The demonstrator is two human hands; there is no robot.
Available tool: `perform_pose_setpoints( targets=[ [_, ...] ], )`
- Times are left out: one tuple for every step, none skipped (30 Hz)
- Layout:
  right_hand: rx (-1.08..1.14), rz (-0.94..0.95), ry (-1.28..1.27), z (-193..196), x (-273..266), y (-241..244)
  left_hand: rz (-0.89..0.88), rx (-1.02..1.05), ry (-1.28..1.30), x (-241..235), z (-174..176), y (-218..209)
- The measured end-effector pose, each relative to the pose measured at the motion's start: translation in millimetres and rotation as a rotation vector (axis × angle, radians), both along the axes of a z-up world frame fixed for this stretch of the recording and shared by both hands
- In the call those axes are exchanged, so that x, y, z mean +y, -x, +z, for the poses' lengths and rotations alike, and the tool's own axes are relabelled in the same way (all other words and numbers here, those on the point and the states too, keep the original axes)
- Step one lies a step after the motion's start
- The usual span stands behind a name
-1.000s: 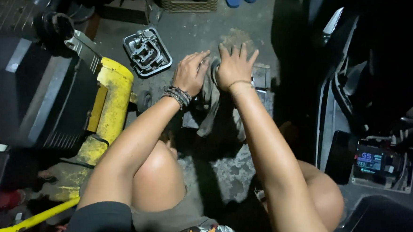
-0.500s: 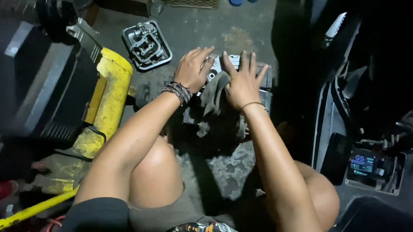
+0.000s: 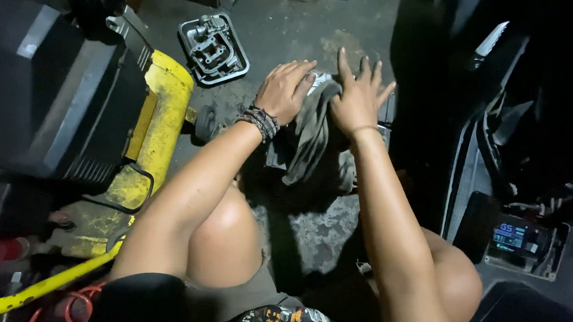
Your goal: Cleaning a motorcycle engine cylinder head by wiping it thoroughly with a cloth.
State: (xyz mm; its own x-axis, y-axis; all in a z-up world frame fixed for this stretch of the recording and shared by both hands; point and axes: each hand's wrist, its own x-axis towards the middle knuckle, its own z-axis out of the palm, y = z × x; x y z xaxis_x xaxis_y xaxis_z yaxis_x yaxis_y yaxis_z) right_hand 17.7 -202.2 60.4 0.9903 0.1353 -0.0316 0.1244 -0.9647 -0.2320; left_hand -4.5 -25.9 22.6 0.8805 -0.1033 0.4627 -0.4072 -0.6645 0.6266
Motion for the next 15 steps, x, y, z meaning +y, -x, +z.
perform_pose_setpoints(
  targets=[
    [0.003, 0.003, 0.006, 0.6, -2.0, 6.5, 0.003, 0.003, 0.006, 1.1, -3.9, -0.9],
    [-0.003, 0.022, -0.021, 1.5, -4.3, 13.3, -0.044, 0.008, 0.065, 1.9, -7.6, -1.5],
    [-0.012, 0.046, -0.047, 3.4, -6.4, 19.0, -0.088, 0.011, 0.125, 2.9, -10.3, -2.6],
    [-0.011, 0.054, -0.041, -1.0, -5.1, 6.0, -0.080, 0.010, 0.131, 2.6, -14.7, -5.8],
    [-0.029, 0.052, 0.006, -6.5, -4.4, -4.0, -0.052, 0.013, 0.056, 1.8, -19.2, -7.2],
    [-0.046, 0.051, 0.054, -11.4, -4.5, -13.2, -0.025, 0.017, -0.018, 0.4, -23.1, -7.8],
    [-0.055, 0.050, 0.053, -17.9, -2.8, -21.6, -0.025, 0.008, -0.020, 1.2, -24.5, -7.2],
    [-0.051, 0.045, 0.085, -23.7, -1.6, -29.8, -0.022, 0.025, -0.021, 1.7, -25.4, -6.3],
    [-0.048, 0.039, 0.115, -29.4, -0.8, -38.1, -0.020, 0.042, -0.024, 1.8, -26.0, -5.4],
    [-0.056, 0.037, 0.113, -24.8, -0.3, -34.8, -0.021, 0.033, -0.027, 2.2, -24.1, -8.0],
    [-0.054, 0.045, 0.114, -22.2, 0.1, -29.3, -0.028, 0.045, -0.032, 2.4, -24.4, -8.2],
    [-0.051, 0.053, 0.116, -20.0, 1.0, -24.1, -0.034, 0.057, -0.038, 3.1, -25.0, -8.9],
    [-0.057, 0.054, 0.116, -13.4, -0.2, -11.9, -0.033, 0.051, -0.038, 2.2, -26.1, -9.4],
    [-0.048, 0.067, 0.115, -6.8, -1.0, 0.0, -0.020, 0.047, -0.070, 1.6, -27.2, -10.2],
    [-0.039, 0.081, 0.114, -0.6, -0.7, 12.4, -0.006, 0.045, -0.102, 2.2, -28.4, -10.3]
  ],
)
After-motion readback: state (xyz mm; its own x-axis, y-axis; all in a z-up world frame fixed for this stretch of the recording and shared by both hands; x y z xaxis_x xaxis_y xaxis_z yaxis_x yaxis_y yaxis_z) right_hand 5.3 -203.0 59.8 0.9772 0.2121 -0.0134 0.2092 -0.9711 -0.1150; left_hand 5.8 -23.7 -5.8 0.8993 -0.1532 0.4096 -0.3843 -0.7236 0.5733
